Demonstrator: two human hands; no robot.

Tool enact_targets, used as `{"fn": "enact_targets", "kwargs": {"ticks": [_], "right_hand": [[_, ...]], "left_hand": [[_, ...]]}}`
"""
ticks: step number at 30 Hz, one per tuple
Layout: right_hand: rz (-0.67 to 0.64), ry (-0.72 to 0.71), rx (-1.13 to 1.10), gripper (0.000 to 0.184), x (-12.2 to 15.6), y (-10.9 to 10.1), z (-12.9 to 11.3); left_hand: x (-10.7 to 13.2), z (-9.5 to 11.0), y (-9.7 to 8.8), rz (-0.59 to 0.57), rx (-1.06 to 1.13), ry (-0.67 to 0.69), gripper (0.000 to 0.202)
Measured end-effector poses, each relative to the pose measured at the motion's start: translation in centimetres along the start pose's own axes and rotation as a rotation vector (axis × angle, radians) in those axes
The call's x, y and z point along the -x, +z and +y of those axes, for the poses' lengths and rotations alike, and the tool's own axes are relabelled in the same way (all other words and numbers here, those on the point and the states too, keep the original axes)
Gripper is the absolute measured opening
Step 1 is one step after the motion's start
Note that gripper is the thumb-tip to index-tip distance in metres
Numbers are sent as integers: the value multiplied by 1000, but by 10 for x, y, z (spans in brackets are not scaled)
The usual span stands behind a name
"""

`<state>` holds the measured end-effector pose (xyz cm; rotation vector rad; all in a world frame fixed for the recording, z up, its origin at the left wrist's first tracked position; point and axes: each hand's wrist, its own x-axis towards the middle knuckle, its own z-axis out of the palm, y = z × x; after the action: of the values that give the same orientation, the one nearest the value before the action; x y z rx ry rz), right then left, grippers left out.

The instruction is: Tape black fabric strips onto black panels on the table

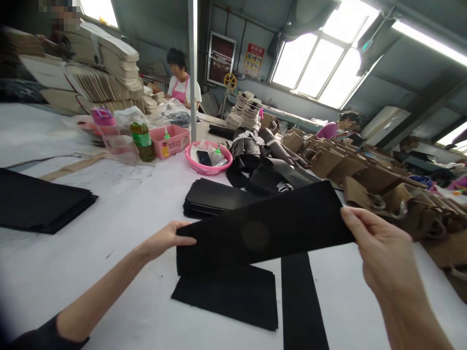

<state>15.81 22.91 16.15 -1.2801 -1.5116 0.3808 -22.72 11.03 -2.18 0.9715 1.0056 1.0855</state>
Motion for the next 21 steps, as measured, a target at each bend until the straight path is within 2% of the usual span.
{"fn": "enact_targets", "kwargs": {"ticks": [3,7,9,12,14,16,18,21], "right_hand": [[-87,163,-136,41,-18,48,32],[-135,196,-41,49,-40,115,82],[-134,182,48,48,-45,147,106],[-109,161,212,41,-44,182,136],[-77,144,313,38,-41,189,151],[-52,122,372,38,-35,180,159],[-55,101,373,39,-21,161,158],[-178,98,263,39,23,135,144]], "left_hand": [[-24,27,-41,223,0,138,44],[-83,53,-80,537,-140,265,56],[-113,54,-91,642,-206,286,55],[-145,40,-98,771,-337,298,48],[-150,26,-99,847,-429,320,49],[-142,13,-98,899,-490,345,52],[-119,4,-94,944,-517,344,45],[-59,-7,-70,988,-520,278,22]]}}
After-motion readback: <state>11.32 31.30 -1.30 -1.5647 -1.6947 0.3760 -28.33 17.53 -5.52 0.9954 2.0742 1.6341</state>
